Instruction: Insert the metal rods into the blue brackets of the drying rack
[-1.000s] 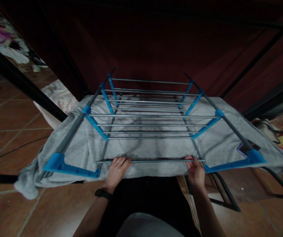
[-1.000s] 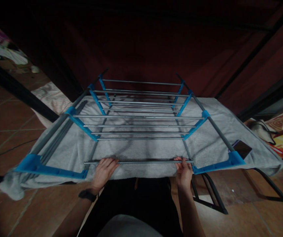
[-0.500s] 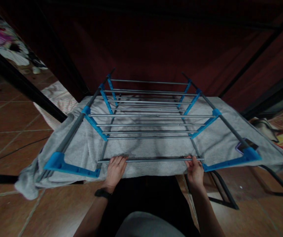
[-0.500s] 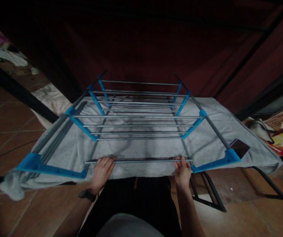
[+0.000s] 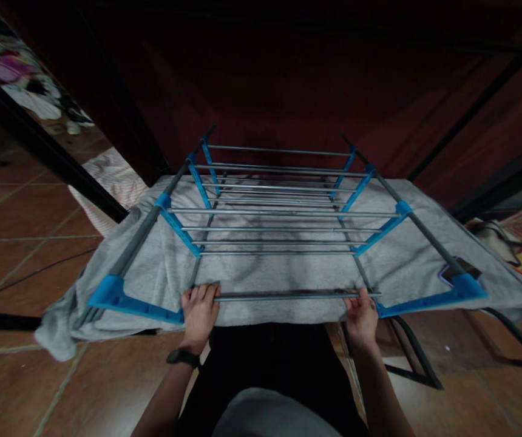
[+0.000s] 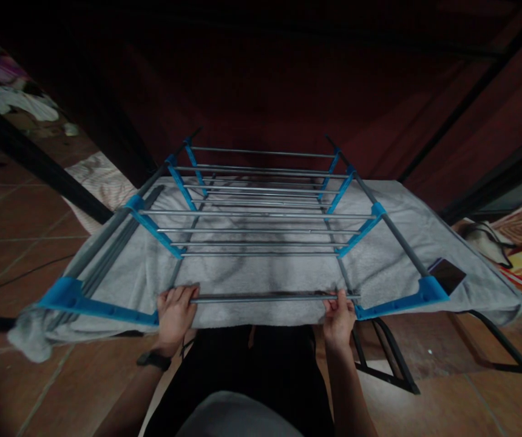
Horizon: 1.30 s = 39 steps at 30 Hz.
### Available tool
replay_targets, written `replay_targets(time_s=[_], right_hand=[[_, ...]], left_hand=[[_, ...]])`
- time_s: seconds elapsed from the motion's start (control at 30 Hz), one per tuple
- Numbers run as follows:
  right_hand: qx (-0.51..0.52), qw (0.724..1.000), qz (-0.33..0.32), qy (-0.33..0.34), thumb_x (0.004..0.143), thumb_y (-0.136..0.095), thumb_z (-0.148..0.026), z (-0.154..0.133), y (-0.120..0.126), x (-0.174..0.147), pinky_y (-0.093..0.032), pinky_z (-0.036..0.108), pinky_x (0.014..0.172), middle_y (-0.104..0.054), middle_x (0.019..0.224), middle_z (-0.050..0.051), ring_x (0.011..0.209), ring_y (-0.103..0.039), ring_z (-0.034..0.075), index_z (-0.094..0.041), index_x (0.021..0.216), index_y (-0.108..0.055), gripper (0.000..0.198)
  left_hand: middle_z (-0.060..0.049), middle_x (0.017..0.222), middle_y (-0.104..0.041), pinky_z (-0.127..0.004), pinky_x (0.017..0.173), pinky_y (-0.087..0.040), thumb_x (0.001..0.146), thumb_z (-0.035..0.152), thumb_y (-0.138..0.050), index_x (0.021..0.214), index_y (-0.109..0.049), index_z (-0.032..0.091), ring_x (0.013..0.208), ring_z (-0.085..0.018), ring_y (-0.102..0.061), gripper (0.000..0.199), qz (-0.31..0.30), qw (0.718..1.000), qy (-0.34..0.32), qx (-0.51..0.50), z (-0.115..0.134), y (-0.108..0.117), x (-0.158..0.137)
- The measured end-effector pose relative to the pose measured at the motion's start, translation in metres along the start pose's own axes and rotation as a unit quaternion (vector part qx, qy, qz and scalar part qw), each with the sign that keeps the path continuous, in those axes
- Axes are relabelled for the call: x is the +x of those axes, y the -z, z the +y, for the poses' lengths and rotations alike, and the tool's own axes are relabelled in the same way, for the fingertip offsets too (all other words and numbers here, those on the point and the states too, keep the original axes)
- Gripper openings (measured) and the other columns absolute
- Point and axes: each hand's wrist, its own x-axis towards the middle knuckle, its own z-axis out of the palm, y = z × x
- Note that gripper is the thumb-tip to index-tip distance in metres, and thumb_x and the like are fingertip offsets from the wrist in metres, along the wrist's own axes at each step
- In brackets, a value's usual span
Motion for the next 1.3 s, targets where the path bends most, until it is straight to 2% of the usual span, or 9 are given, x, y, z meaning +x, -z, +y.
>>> replay_targets(time_s=[0.13,0.33,0.47,0.63,0.8,0.97,1.17,1.3], right_hand=[[-0.002,1.0,-0.006,0.01,0.072,-0.083,-0.044,0.001,0.002,0.001,-0.056,0.025,0.073,-0.065,0.071,-0.008,0.064,-0.064,0.009,-0.022,0.081,-0.059,0.033],[0.017,1.0,-0.017,0.013,0.072,-0.084,-0.04,0.004,0.006,0.003,-0.059,0.029,0.08,-0.069,0.078,-0.005,0.073,-0.068,0.011,-0.023,0.08,-0.058,0.032],[0.035,0.999,-0.032,0.013,0.073,-0.084,-0.037,0.006,0.009,0.004,-0.059,0.036,0.091,-0.072,0.083,-0.003,0.083,-0.071,0.015,-0.023,0.08,-0.058,0.03],[0.021,0.998,-0.059,0.011,0.079,-0.078,-0.037,0.006,0.012,0.006,-0.056,0.036,0.099,-0.073,0.087,-0.001,0.091,-0.072,0.015,-0.022,0.086,-0.062,0.023],[-0.001,0.998,-0.058,-0.011,0.082,-0.073,-0.034,0.005,0.011,0.008,-0.057,0.032,0.096,-0.073,0.088,0.0,0.091,-0.072,0.014,-0.021,0.088,-0.064,0.017],[-0.013,0.999,-0.05,-0.008,0.078,-0.077,-0.034,0.004,0.008,0.006,-0.059,0.029,0.09,-0.074,0.089,0.001,0.085,-0.073,0.014,-0.019,0.088,-0.064,0.022],[-0.026,0.998,-0.059,0.002,0.075,-0.081,-0.041,0.004,0.008,0.005,-0.06,0.031,0.088,-0.073,0.084,0.0,0.083,-0.073,0.014,-0.02,0.085,-0.062,0.03],[-0.034,0.998,-0.061,0.01,0.075,-0.081,-0.043,0.005,0.008,0.005,-0.06,0.035,0.09,-0.073,0.083,-0.001,0.083,-0.073,0.015,-0.021,0.083,-0.061,0.031]], left_hand=[[-0.009,0.103,-0.071,-0.048,0.099,-0.033,0.096,0.026,-0.046,0.112,-0.068,0.021,0.101,-0.029,-0.058,0.027,0.025,0.998,0.042,0.029,0.003,-0.002,0.002],[-0.01,0.1,-0.07,-0.043,0.086,-0.036,0.1,0.037,-0.044,0.109,-0.068,0.021,0.096,-0.029,-0.059,0.03,0.025,0.997,0.052,0.047,0.006,-0.004,0.004],[-0.009,0.098,-0.071,-0.042,0.083,-0.036,0.102,0.036,-0.042,0.11,-0.068,0.02,0.094,-0.029,-0.06,0.032,0.02,0.998,0.039,0.035,0.006,-0.004,0.004],[-0.008,0.094,-0.072,-0.041,0.081,-0.037,0.102,0.03,-0.04,0.106,-0.068,0.02,0.092,-0.028,-0.062,0.03,0.008,0.999,0.019,0.026,0.006,-0.003,0.003],[-0.008,0.097,-0.074,-0.042,0.081,-0.039,0.1,0.025,-0.041,0.108,-0.068,0.02,0.093,-0.028,-0.064,0.028,-0.006,1.0,-0.005,0.008,0.004,-0.003,0.003],[-0.009,0.101,-0.075,-0.042,0.085,-0.041,0.097,0.02,-0.043,0.11,-0.068,0.02,0.095,-0.028,-0.065,0.028,-0.008,1.0,-0.02,0.0,0.002,-0.005,0.002],[-0.009,0.103,-0.074,-0.041,0.088,-0.044,0.093,0.015,-0.049,0.116,-0.067,0.019,0.096,-0.028,-0.064,0.029,-0.027,0.996,-0.084,-0.016,-0.001,-0.008,0.002],[-0.009,0.099,-0.074,-0.041,0.086,-0.044,0.094,0.017,-0.049,0.113,-0.067,0.02,0.093,-0.027,-0.065,0.027,-0.033,0.993,-0.109,-0.025,-0.003,-0.008,0.003]])
